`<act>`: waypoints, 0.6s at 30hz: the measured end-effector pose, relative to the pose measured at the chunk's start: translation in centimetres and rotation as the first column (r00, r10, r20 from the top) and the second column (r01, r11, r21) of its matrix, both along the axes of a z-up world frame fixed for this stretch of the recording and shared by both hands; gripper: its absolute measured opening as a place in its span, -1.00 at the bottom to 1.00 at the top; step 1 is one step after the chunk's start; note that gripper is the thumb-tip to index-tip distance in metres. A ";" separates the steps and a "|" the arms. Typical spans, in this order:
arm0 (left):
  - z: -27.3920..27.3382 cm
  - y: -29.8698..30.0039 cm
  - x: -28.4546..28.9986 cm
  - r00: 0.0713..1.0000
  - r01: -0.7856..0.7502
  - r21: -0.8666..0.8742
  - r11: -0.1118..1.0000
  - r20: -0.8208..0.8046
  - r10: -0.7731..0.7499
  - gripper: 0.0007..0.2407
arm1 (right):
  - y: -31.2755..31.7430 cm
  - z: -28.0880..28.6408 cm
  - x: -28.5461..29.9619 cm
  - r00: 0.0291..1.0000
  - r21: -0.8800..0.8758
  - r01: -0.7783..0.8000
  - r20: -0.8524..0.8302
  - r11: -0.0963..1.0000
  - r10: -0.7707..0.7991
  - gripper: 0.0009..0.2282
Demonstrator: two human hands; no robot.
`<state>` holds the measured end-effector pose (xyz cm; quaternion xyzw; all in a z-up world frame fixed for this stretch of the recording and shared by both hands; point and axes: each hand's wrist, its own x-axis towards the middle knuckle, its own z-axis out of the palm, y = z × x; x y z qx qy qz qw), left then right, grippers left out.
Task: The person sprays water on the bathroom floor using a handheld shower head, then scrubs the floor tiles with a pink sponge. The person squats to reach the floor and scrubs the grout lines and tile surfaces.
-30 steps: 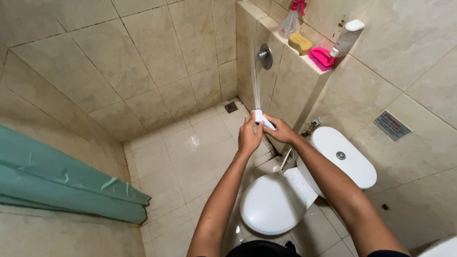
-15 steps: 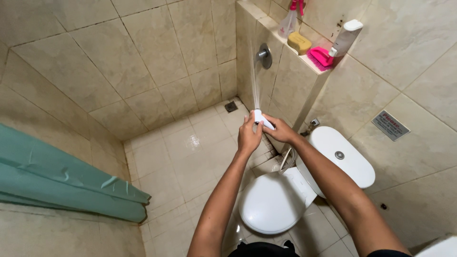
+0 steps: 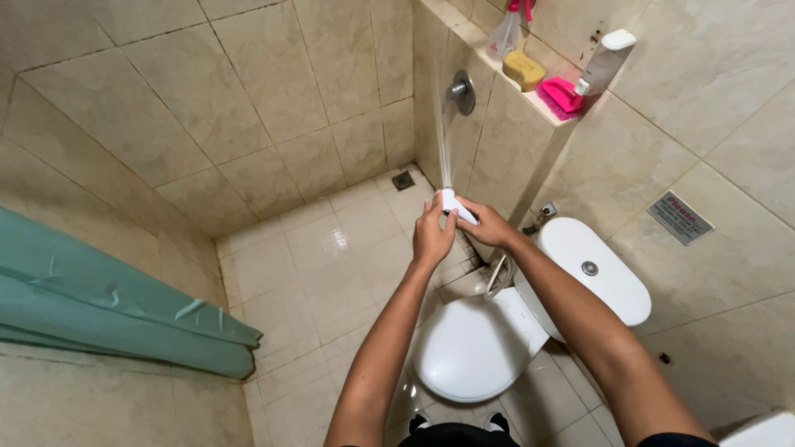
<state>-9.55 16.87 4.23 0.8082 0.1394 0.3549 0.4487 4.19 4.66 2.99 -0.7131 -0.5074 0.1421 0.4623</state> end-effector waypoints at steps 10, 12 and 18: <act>0.0 -0.5 -0.2 1.000 -0.005 0.026 1.000 -0.024 0.006 -0.55 | -0.5 0.2 -0.1 1.000 -0.017 0.010 0.015 1.000 -0.010 -0.46; 0.0 -0.6 -0.2 1.000 -0.008 0.012 1.000 -0.010 0.008 -0.53 | -0.7 0.3 -0.1 1.000 0.010 -0.021 0.010 1.000 0.021 -0.49; 0.6 -1.1 -0.2 0.999 0.000 -0.021 1.000 -0.046 -0.001 -0.52 | -1.8 1.2 -0.7 0.998 -0.008 -0.022 0.067 1.000 0.022 -0.43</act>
